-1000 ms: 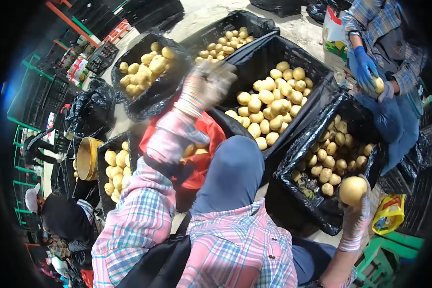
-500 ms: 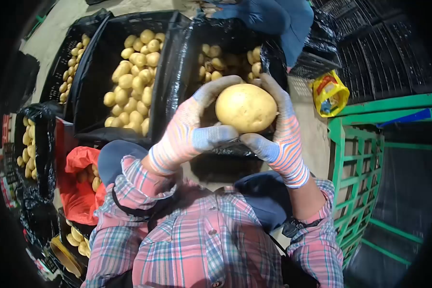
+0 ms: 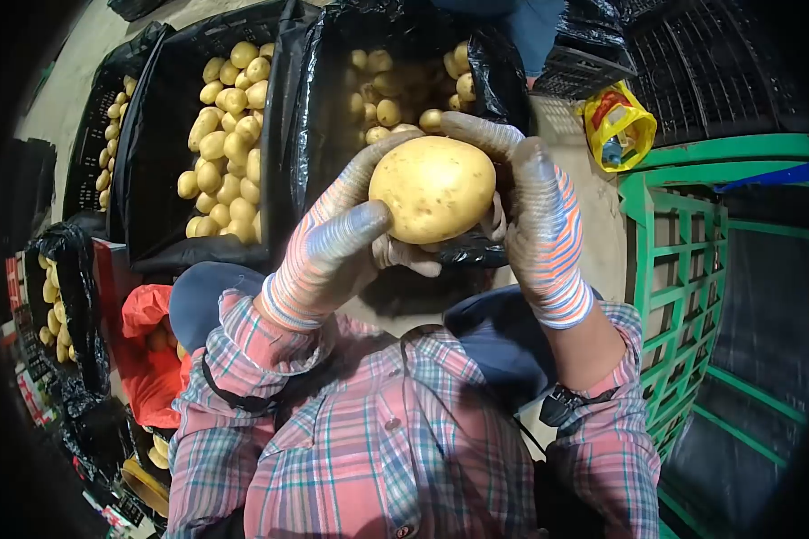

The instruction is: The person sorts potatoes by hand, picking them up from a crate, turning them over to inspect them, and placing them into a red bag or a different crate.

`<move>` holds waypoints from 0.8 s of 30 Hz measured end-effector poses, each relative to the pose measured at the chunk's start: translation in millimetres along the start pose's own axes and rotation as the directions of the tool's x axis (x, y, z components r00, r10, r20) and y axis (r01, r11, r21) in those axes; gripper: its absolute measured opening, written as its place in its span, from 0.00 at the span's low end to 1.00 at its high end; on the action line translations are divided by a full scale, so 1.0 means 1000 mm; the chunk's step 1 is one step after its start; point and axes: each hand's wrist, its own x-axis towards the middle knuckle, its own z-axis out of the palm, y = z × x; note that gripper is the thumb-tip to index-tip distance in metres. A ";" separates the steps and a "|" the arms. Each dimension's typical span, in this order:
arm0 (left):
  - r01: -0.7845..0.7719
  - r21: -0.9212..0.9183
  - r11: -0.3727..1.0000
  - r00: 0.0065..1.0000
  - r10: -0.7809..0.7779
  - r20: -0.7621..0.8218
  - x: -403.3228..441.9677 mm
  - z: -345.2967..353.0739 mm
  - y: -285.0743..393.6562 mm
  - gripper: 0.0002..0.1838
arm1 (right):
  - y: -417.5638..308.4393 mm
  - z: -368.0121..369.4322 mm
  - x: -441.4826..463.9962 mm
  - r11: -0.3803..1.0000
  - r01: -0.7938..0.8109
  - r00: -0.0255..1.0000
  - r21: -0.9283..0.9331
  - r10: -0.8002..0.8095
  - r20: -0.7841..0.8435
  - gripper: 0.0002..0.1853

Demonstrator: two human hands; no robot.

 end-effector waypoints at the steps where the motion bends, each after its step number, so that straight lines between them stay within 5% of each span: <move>1: 0.022 -0.056 0.998 1.000 -0.022 0.013 -0.002 0.000 0.000 0.44 | -0.002 0.000 0.000 0.997 -0.047 0.999 0.053 0.046 0.007 0.38; 2: 0.024 -0.055 0.998 1.000 -0.023 0.012 -0.003 0.001 0.000 0.44 | -0.004 0.000 -0.001 0.990 -0.094 0.996 0.105 0.093 0.013 0.38; 3: 0.021 -0.034 0.999 1.000 -0.021 -0.002 -0.003 0.003 -0.001 0.45 | -0.005 0.003 -0.001 0.977 0.105 0.994 -0.185 -0.104 0.018 0.36; 6: 0.031 0.027 0.999 0.998 -0.029 -0.049 -0.004 0.004 -0.009 0.46 | -0.009 0.012 -0.001 0.760 0.290 0.949 -0.582 -0.306 0.073 0.28; 8: 0.042 0.071 0.997 0.996 -0.036 -0.076 -0.004 0.005 -0.012 0.48 | 0.000 0.012 0.005 0.953 0.210 0.966 -0.219 -0.237 -0.107 0.22; 10: 0.099 0.014 0.995 0.995 -0.099 -0.016 -0.002 0.004 -0.011 0.51 | 0.000 0.009 0.005 0.986 0.123 0.983 -0.111 -0.137 -0.125 0.24; 12: 0.100 0.000 0.995 0.994 -0.100 -0.044 -0.002 0.008 -0.010 0.52 | -0.005 0.006 0.005 0.991 -0.121 0.986 0.056 0.127 -0.109 0.26; 13: 0.080 0.038 0.996 0.995 -0.077 -0.060 -0.002 0.010 -0.008 0.51 | 0.002 0.008 0.009 0.998 0.054 0.987 -0.024 -0.057 -0.148 0.24; 14: 0.062 0.076 0.995 0.996 -0.056 -0.073 -0.002 0.012 -0.009 0.51 | -0.003 0.010 0.008 0.998 0.053 0.988 -0.025 -0.056 -0.147 0.24; 15: -0.001 0.140 0.990 0.994 0.016 -0.109 0.000 0.013 -0.013 0.51 | -0.016 0.013 0.007 0.887 0.204 0.958 -0.414 -0.268 -0.102 0.21; 18: -0.179 0.242 0.954 0.965 0.218 -0.145 -0.002 0.017 -0.030 0.45 | -0.008 0.014 0.012 0.561 0.364 0.890 -0.743 -0.445 0.100 0.16; 20: -0.026 0.219 0.975 0.990 0.056 -0.129 -0.005 0.022 -0.017 0.44 | 0.002 0.012 0.020 0.938 0.085 0.985 -0.337 -0.131 -0.116 0.18; 22: -0.037 0.269 0.962 0.992 0.068 -0.108 -0.005 0.019 -0.022 0.44 | 0.013 -0.002 0.030 0.906 0.158 0.985 -0.392 -0.174 -0.006 0.20; 23: -0.027 0.228 0.973 0.994 0.050 -0.093 -0.005 0.018 -0.023 0.44 | 0.015 -0.003 0.030 0.982 -0.050 0.999 -0.180 0.047 -0.018 0.20; 24: -0.019 0.190 0.982 0.996 0.035 -0.081 -0.005 0.015 -0.022 0.45 | 0.020 -0.002 0.030 0.984 -0.045 0.999 -0.172 0.044 -0.011 0.20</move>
